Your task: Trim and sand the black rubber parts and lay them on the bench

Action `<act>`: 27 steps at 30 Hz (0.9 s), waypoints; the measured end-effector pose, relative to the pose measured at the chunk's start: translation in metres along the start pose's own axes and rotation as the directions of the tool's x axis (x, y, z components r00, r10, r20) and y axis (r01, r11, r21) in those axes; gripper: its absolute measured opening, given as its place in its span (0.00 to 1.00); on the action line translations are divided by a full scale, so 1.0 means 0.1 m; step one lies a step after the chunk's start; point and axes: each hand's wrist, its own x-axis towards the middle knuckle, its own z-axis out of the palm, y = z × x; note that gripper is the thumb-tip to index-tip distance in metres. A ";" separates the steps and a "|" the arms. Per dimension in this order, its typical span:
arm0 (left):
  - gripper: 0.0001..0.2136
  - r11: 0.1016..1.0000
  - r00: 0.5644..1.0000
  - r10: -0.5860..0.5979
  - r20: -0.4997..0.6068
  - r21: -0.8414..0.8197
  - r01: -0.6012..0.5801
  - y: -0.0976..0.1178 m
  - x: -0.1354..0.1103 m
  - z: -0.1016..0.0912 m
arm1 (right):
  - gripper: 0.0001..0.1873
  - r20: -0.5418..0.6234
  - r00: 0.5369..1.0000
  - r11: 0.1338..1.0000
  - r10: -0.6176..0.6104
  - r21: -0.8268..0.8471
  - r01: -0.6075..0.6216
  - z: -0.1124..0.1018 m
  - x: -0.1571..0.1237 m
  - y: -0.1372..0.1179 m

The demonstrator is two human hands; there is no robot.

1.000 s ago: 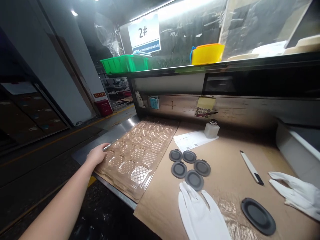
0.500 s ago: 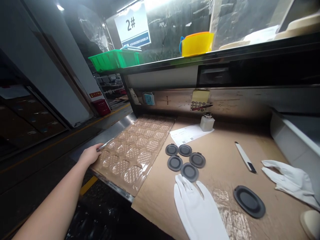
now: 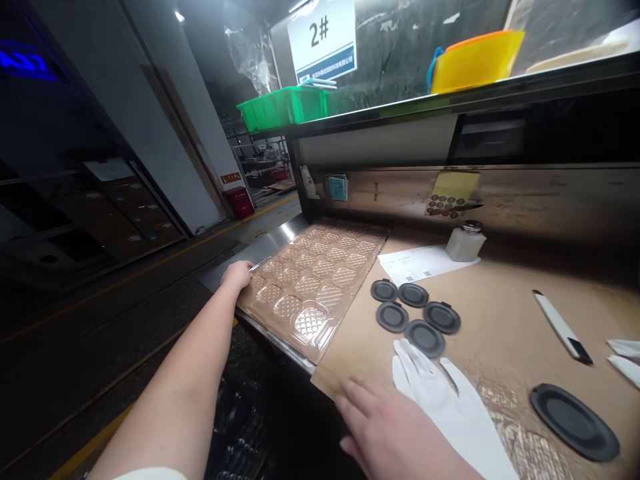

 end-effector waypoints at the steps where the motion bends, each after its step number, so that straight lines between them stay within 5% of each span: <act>1: 0.16 1.000 1.000 0.000 0.003 -0.003 0.000 0.01 0.01 0.00 | 0.23 0.101 0.994 0.999 0.033 0.028 -0.036 -0.01 0.15 -0.02; 3: 0.16 1.000 1.000 0.003 0.008 -0.009 -0.003 0.03 0.04 0.00 | 0.30 0.219 0.971 0.993 0.094 0.044 -0.106 0.00 0.40 -0.03; 6: 0.16 1.000 1.000 0.009 0.013 -0.013 -0.008 0.04 0.07 0.01 | 0.35 0.236 0.966 0.993 0.104 0.037 -0.116 0.08 0.59 -0.05; 15: 0.16 1.000 0.999 0.022 0.031 -0.015 -0.021 0.00 0.07 -0.01 | 0.40 0.239 0.966 0.994 0.103 0.008 -0.108 0.28 0.61 -0.21; 20: 0.15 1.000 0.999 0.013 0.045 0.001 -0.013 -0.04 0.03 -0.02 | 0.34 -0.004 1.000 0.990 -0.015 -0.141 0.014 0.37 0.59 -0.23; 23: 0.16 1.000 0.999 0.007 0.048 0.014 -0.007 -0.06 0.01 -0.01 | 0.25 -0.174 0.982 0.976 -0.079 -0.213 0.041 0.41 0.57 -0.25; 27: 0.16 1.000 0.999 0.016 0.052 0.026 -0.017 -0.08 0.01 0.00 | 0.19 -0.225 0.973 0.979 -0.052 -0.204 0.005 0.40 0.54 -0.22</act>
